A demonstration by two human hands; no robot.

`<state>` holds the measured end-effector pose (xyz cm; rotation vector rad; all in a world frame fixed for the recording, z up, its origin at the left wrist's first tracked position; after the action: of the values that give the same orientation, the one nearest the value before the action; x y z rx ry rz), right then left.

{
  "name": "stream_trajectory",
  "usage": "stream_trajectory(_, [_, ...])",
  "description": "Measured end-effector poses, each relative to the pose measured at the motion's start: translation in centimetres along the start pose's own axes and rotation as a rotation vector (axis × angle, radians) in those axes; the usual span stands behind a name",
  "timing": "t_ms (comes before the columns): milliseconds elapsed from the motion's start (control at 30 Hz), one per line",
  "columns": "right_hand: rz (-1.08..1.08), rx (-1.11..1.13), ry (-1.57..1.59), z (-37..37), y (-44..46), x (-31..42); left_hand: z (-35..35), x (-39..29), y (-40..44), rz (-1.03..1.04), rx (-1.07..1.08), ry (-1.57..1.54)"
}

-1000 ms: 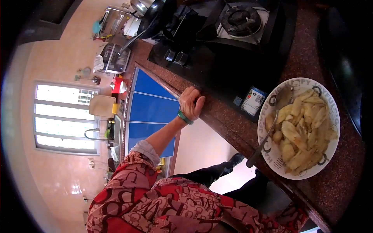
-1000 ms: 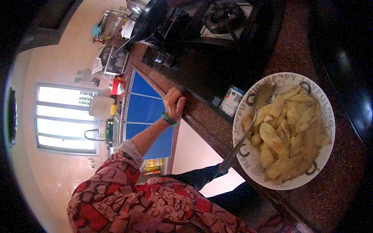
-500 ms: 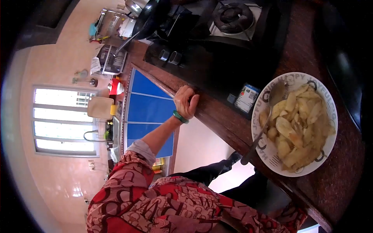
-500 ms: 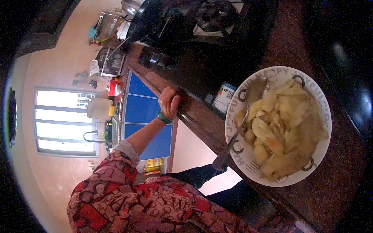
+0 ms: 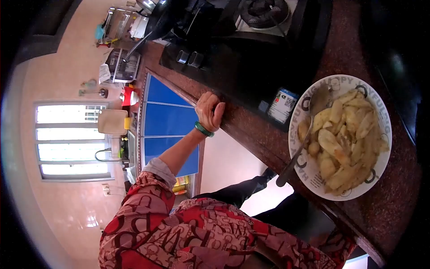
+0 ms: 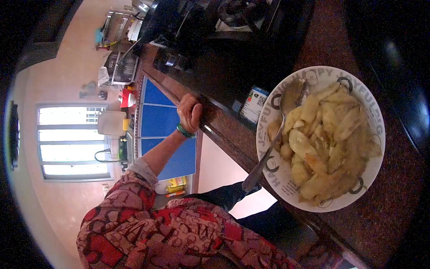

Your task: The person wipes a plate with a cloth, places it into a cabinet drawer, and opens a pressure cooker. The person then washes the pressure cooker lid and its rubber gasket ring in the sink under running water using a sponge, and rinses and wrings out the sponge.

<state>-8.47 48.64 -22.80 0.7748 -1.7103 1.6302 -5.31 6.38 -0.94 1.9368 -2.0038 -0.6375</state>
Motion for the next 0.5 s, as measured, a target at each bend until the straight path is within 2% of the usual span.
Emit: stream_trajectory(500, [-0.004, 0.024, -0.026, 0.96, -0.07, 0.08, -0.09, 0.17, -0.13, -0.014, -0.013, -0.01])
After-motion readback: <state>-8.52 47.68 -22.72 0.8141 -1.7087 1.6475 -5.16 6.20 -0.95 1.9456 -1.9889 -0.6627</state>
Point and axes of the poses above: each hand's wrist, its own y-axis towards the middle knuckle, its own z-axis out of the palm, x = y × z, the point moved 7 cm from there along y, towards the middle knuckle, and after that the axes turned 14 degrees about z, right-handed, at the moved point
